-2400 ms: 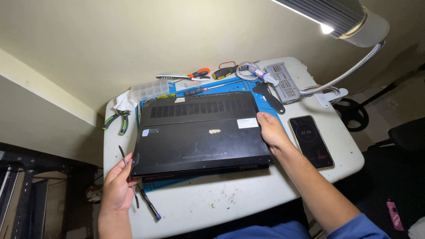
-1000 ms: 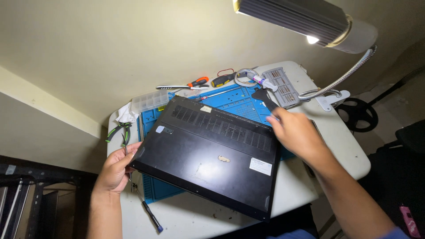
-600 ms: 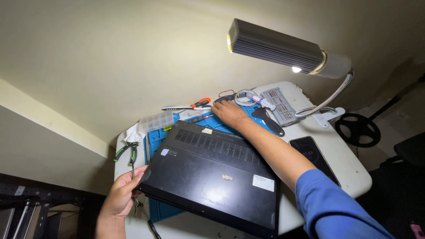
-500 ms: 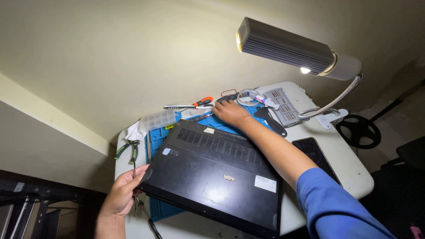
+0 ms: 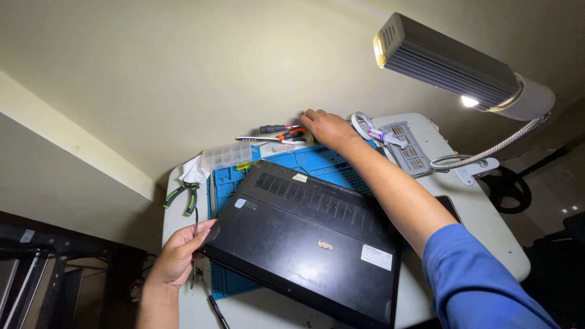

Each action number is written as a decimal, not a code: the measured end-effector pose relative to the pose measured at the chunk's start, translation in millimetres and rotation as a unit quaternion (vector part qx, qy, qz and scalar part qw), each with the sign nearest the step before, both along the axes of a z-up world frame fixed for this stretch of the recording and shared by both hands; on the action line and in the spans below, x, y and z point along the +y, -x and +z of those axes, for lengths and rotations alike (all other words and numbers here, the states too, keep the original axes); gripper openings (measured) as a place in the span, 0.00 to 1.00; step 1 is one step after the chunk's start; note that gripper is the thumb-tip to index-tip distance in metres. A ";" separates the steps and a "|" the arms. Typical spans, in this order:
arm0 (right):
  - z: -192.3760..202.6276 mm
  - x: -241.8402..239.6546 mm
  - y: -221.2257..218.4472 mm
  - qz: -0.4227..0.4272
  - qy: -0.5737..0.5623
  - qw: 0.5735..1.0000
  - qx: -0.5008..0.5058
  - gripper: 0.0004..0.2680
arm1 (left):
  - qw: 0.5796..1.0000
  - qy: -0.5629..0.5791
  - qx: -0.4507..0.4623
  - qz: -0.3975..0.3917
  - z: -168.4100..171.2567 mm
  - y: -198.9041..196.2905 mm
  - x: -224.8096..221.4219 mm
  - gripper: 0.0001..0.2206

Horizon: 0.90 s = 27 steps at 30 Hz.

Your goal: Removing the back cover of a laptop using a prying tool and a screwdriver on a repair bench.

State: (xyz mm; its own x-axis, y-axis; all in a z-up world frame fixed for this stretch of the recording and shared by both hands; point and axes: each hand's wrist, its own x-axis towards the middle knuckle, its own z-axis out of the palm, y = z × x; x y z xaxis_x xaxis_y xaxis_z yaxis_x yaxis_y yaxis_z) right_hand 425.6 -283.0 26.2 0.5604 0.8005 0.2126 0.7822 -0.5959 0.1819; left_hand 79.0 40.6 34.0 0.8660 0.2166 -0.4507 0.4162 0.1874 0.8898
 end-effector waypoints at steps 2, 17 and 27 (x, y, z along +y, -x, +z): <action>0.2 3.2 -1.3 -0.001 -0.010 1.000 0.001 0.15 | 1.000 0.002 -0.002 0.003 -3.1 -0.4 -0.3 0.23; -9.6 13.9 -7.0 -0.099 -0.018 0.980 0.171 0.17 | 1.000 0.013 -0.010 -0.016 -32.0 -6.5 17.0 0.22; 93.0 -75.2 188.8 -0.050 -0.243 0.911 0.329 0.11 | 0.991 0.015 -0.115 -0.063 -9.3 -41.9 9.2 0.17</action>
State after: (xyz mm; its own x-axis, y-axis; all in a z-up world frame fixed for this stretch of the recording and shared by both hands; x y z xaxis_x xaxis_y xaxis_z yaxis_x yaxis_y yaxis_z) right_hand 236.8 -358.2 119.2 0.7592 0.6395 0.1210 0.5646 -0.5546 -0.6113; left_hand 120.9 49.8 24.7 0.9661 0.0891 -0.2423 0.2244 0.1744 0.9588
